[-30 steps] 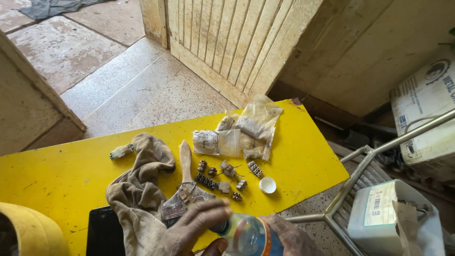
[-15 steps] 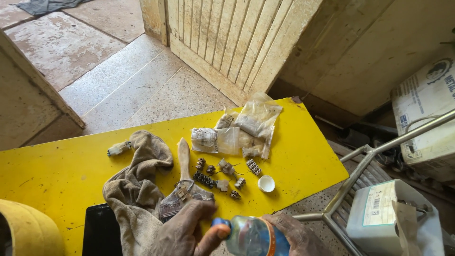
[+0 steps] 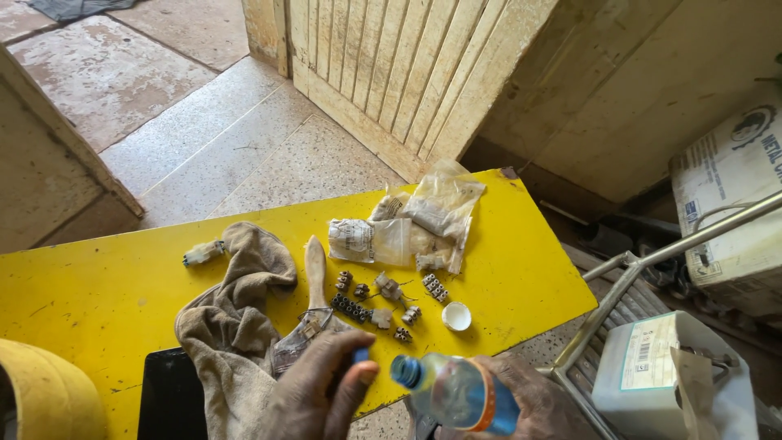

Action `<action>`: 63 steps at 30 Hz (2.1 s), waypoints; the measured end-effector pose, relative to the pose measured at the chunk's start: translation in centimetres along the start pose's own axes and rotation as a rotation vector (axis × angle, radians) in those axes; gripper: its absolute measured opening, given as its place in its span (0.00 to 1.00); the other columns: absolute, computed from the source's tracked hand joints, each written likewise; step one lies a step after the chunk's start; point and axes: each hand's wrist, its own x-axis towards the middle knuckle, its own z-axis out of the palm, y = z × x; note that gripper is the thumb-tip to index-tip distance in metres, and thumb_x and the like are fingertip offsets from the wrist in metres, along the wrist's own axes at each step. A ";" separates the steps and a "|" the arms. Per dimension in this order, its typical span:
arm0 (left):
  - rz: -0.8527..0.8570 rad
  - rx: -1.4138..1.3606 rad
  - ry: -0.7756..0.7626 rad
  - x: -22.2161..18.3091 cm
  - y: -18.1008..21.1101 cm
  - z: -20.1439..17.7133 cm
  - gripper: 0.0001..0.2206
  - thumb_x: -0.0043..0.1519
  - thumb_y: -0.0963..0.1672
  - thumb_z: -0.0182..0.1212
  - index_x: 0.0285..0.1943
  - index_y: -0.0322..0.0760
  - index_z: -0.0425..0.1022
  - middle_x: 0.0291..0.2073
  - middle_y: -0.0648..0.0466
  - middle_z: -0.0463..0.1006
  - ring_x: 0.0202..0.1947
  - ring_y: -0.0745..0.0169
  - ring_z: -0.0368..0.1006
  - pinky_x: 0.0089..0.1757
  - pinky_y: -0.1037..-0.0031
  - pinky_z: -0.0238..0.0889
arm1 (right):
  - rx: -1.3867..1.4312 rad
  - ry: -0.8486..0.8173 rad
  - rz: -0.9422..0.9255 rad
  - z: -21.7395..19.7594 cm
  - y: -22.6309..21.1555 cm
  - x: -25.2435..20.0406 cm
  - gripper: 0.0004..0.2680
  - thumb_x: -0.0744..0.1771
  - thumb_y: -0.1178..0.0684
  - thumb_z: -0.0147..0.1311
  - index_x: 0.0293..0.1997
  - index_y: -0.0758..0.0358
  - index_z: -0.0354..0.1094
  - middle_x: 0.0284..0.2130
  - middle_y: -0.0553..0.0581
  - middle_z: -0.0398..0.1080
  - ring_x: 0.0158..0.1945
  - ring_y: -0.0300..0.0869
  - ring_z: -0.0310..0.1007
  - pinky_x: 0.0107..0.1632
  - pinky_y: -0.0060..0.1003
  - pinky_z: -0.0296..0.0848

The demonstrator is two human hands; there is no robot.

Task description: The person cleans small electrical components on a yellow workbench. They use a brush to scrub the parts, apply liquid from a bottle, and wipe them with a cloth. The person handles multiple components one at a time, placing them back on the table after cleaning.

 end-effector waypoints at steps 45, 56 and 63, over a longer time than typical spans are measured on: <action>-0.224 0.045 0.126 0.9 0.5 -1.1 0.18 0.62 0.54 0.64 0.57 0.53 0.86 0.31 0.62 0.80 0.24 0.72 0.73 0.24 0.79 0.68 | -0.308 -0.066 0.196 -8.2 8.3 9.7 0.40 0.56 0.31 0.77 0.77 0.31 0.58 0.75 0.32 0.64 0.77 0.33 0.65 0.75 0.36 0.65; -0.272 -0.007 0.119 0.7 0.8 -1.2 0.18 0.62 0.54 0.64 0.58 0.53 0.86 0.30 0.61 0.78 0.23 0.72 0.70 0.25 0.79 0.66 | -0.289 -0.087 0.201 -7.9 8.1 9.9 0.40 0.57 0.34 0.79 0.77 0.30 0.58 0.75 0.31 0.64 0.77 0.33 0.66 0.76 0.36 0.66; -0.204 -0.007 0.120 0.8 0.6 -1.3 0.18 0.63 0.53 0.63 0.58 0.50 0.86 0.32 0.60 0.79 0.24 0.73 0.73 0.25 0.80 0.68 | -0.389 -0.079 0.196 -7.6 8.2 10.4 0.39 0.57 0.32 0.79 0.77 0.28 0.58 0.74 0.28 0.63 0.76 0.31 0.66 0.74 0.35 0.67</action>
